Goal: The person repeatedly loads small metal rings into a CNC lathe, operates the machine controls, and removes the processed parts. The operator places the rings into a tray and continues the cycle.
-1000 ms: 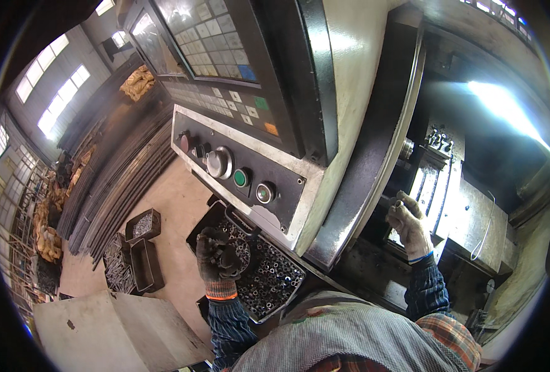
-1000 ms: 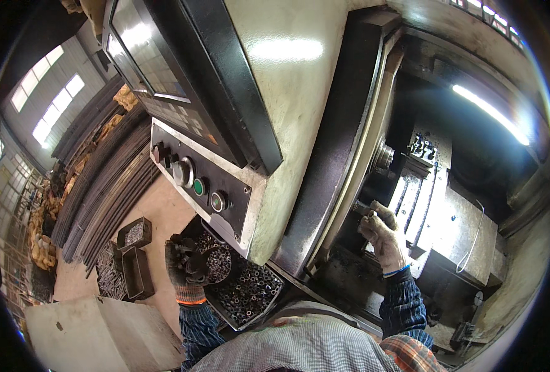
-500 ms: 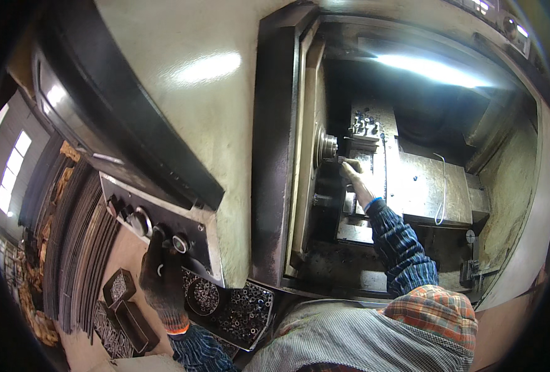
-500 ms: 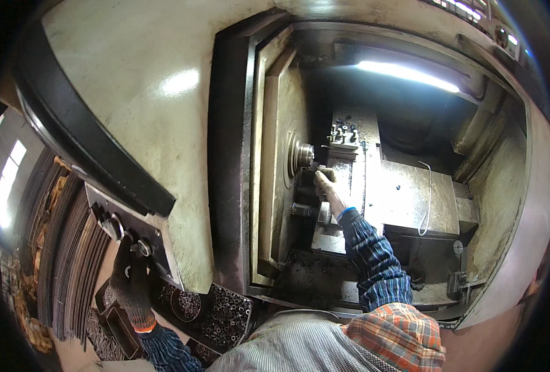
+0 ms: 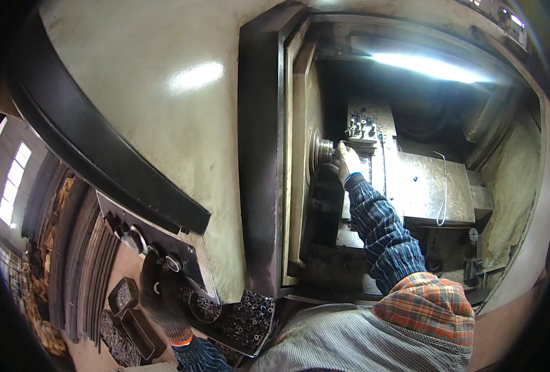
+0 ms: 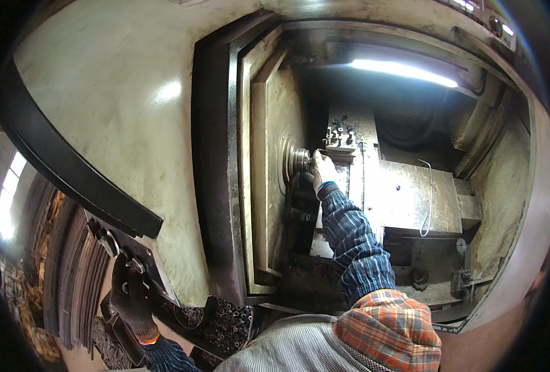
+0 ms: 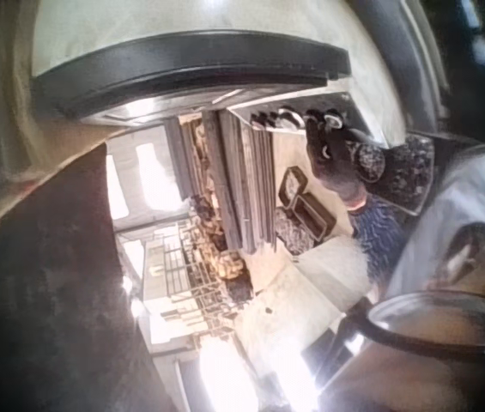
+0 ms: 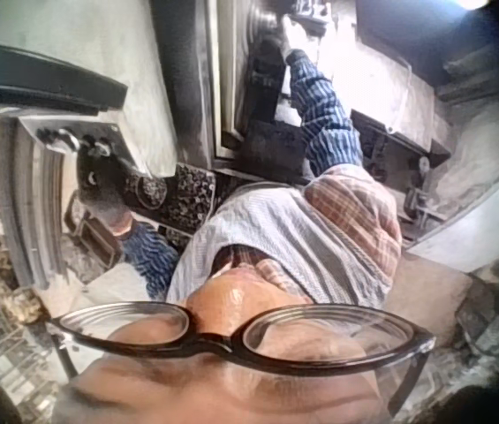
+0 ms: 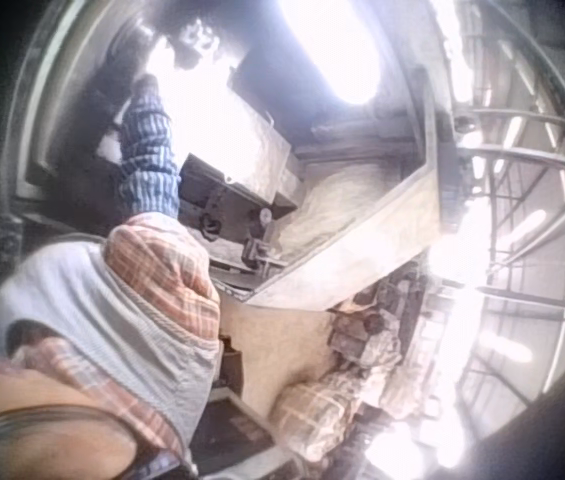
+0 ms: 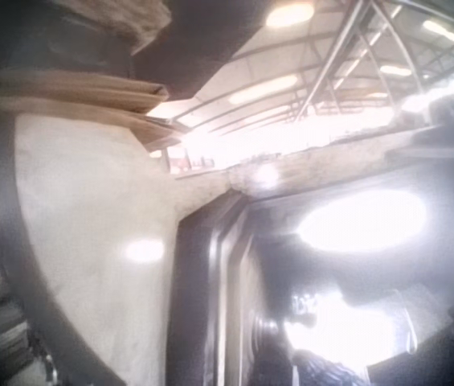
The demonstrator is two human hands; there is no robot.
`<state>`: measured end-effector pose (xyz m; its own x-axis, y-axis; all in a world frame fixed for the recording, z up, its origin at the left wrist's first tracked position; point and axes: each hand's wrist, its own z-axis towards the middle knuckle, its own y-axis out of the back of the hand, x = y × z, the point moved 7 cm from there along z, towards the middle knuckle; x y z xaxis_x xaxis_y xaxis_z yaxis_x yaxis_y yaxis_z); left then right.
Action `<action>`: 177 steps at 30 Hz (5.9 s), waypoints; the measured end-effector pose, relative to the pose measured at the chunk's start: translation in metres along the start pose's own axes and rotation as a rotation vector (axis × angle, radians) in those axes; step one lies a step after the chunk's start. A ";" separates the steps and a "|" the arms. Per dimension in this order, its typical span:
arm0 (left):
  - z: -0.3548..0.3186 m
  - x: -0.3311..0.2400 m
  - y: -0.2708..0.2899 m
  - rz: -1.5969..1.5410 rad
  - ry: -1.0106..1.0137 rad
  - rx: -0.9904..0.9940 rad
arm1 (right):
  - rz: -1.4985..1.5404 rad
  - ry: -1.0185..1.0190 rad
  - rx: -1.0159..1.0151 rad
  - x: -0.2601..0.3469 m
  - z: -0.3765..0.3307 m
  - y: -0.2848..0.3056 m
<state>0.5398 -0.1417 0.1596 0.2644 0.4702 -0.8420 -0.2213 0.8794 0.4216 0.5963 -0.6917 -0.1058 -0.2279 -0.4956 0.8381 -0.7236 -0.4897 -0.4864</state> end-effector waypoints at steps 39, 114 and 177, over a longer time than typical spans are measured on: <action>-0.008 0.004 0.003 0.204 -0.382 -0.136 | -0.870 0.270 0.178 0.021 -0.046 -0.031; -0.901 -0.259 0.192 1.249 1.081 -2.572 | -0.662 -1.574 2.950 -0.200 -1.268 0.080; -0.895 -0.253 0.190 1.158 0.651 -2.604 | -0.603 -0.672 2.682 -0.270 -1.458 0.230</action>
<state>-0.4092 -0.1603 0.1516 -0.4760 -0.0466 -0.8782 0.0504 -0.9984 0.0257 -0.4580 0.3752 -0.0840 -0.0270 0.0806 0.9964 0.9481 0.3181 0.0000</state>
